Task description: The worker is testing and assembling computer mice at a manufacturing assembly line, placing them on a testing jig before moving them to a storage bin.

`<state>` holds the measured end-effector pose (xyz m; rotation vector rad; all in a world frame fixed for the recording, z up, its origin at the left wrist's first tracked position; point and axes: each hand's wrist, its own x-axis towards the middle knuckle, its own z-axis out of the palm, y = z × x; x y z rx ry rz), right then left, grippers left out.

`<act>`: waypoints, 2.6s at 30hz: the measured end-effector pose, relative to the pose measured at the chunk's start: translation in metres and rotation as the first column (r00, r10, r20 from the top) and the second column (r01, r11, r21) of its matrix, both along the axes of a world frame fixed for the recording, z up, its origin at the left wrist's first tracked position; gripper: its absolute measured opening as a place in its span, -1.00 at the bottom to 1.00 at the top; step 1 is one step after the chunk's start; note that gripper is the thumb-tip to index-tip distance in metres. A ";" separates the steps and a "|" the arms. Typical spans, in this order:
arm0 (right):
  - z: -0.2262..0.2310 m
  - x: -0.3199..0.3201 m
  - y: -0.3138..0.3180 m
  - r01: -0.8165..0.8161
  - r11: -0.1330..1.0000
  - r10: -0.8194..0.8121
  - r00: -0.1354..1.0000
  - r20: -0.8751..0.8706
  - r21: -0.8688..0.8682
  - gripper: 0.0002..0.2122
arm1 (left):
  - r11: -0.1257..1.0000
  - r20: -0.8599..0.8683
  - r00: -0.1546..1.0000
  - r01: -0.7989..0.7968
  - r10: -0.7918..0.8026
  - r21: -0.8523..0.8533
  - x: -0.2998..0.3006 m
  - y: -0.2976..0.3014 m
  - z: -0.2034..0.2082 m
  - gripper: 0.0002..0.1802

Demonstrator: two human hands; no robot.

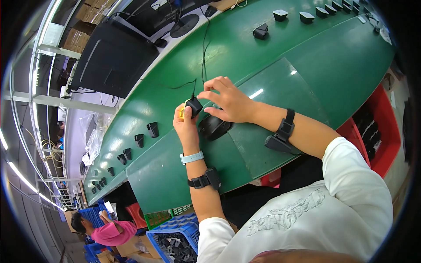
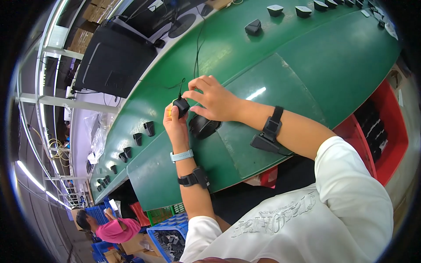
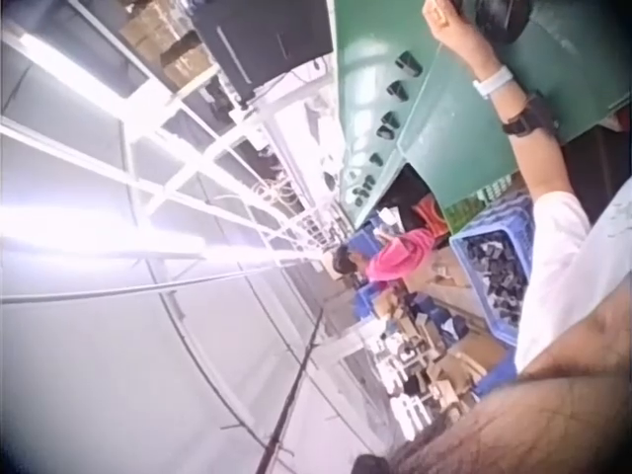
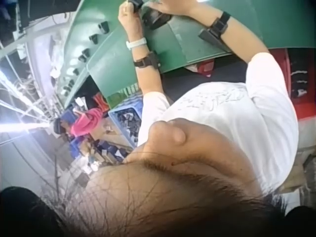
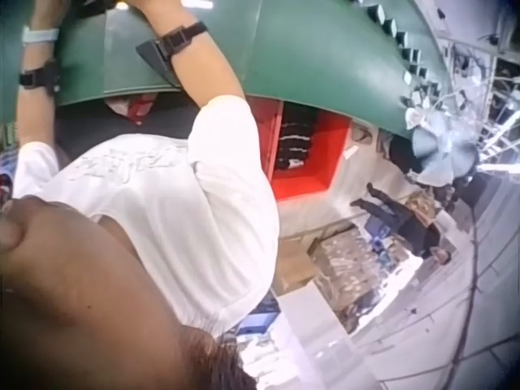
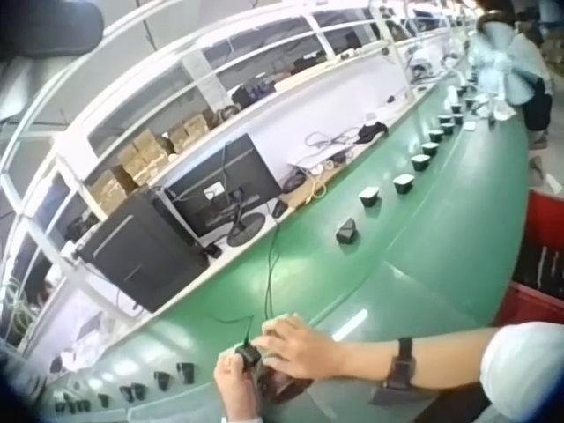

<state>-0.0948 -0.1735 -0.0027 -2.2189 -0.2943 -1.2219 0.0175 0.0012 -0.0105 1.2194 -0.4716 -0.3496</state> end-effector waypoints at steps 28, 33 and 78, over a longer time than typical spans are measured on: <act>-0.006 0.004 -0.002 0.100 0.994 -0.103 0.993 -0.058 -0.050 -0.89 | 0.861 0.919 0.390 -0.449 -0.052 0.239 -0.032 -0.021 0.022 -0.48; 0.007 0.009 0.003 0.101 0.985 -0.108 0.993 0.041 0.139 -0.77 | 0.885 0.774 0.631 -0.389 0.055 0.254 -0.035 -0.013 0.031 -0.51; -0.012 0.013 -0.018 -0.018 0.919 0.199 0.884 -0.423 0.394 -0.82 | 0.606 0.074 0.608 0.758 -0.791 0.242 -0.088 -0.036 0.015 -0.48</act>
